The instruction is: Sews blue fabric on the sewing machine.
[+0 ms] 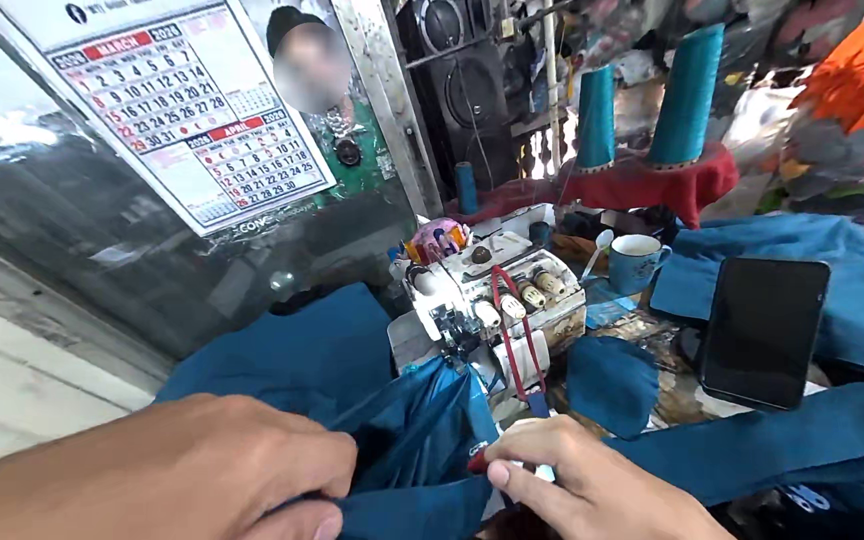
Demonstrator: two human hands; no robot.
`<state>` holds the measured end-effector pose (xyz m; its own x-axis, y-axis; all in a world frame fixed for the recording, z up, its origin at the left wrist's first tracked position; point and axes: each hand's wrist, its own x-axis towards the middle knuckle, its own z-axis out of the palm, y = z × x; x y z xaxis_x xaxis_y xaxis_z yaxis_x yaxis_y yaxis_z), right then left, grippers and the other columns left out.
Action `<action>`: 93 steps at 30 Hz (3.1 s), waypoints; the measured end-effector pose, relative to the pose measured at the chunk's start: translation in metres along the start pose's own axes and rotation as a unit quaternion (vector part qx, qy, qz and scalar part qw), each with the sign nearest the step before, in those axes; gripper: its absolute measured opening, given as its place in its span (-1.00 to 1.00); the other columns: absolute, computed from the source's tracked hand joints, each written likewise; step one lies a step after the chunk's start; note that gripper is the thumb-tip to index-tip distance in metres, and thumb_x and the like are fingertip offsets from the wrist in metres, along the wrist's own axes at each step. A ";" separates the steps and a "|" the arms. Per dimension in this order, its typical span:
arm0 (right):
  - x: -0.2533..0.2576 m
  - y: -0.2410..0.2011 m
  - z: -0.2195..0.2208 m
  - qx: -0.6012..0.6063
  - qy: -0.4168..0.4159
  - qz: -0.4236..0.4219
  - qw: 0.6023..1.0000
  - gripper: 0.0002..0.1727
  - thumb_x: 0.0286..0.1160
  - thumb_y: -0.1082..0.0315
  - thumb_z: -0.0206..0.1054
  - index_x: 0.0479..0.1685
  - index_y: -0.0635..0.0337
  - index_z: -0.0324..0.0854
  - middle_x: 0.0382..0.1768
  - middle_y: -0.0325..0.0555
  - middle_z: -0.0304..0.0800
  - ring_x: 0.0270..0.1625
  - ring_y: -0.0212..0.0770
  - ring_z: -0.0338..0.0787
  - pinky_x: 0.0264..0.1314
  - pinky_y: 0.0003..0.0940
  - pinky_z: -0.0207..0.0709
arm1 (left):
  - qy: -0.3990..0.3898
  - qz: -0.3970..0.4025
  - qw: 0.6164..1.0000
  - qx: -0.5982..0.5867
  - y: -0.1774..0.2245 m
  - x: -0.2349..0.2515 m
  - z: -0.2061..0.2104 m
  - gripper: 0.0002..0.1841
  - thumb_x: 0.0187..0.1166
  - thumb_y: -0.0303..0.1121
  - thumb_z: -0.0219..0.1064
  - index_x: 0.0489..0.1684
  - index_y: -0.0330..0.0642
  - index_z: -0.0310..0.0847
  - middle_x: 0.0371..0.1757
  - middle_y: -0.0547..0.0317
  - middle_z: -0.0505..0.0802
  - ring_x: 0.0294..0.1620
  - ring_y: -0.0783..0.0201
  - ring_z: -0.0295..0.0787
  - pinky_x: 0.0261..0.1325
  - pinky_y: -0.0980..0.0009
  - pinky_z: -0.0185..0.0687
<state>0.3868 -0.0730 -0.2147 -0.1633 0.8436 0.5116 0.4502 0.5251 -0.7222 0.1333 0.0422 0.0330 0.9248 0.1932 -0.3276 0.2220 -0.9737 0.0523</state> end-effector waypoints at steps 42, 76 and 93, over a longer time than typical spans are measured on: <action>-0.002 -0.003 -0.007 -0.128 0.047 -0.093 0.986 -0.79 0.57 0.07 0.40 -0.15 -0.06 0.83 0.33 -0.24 0.78 0.64 -0.08 0.50 0.71 0.01 0.39 | 0.092 -0.009 0.994 0.065 -0.017 0.007 -0.003 -0.69 0.65 0.00 0.17 -0.30 0.12 0.78 -0.50 0.54 0.74 -0.50 0.53 0.72 -0.52 0.39 0.67; -0.016 0.001 -0.009 -0.180 0.046 -0.068 0.980 -0.79 0.61 0.12 0.40 0.05 -0.10 0.85 -0.16 -0.37 0.88 0.18 -0.27 0.74 0.35 -0.23 0.55 | 0.042 -0.081 0.996 0.003 -0.020 -0.014 0.008 -0.69 0.67 -0.11 0.21 -0.19 -0.11 0.79 -0.42 0.29 0.78 -0.43 0.33 0.73 -0.39 0.23 0.66; -0.053 0.015 -0.011 0.162 -0.057 0.103 0.980 -0.65 0.62 0.27 0.42 0.29 0.21 0.71 0.22 0.04 0.77 0.11 -0.15 0.86 0.09 -0.14 0.84 | -0.049 -0.066 0.995 -0.064 -0.036 0.027 0.002 -0.76 0.70 -0.13 0.27 -0.14 -0.04 0.77 -0.52 0.34 0.77 -0.56 0.39 0.71 -0.52 0.29 0.65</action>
<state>0.4117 -0.1118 -0.2474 -0.2034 0.9329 0.2973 0.1842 0.3347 -0.9241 0.1498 0.0826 0.0209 0.8515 0.2999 -0.4302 0.3829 -0.9160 0.1193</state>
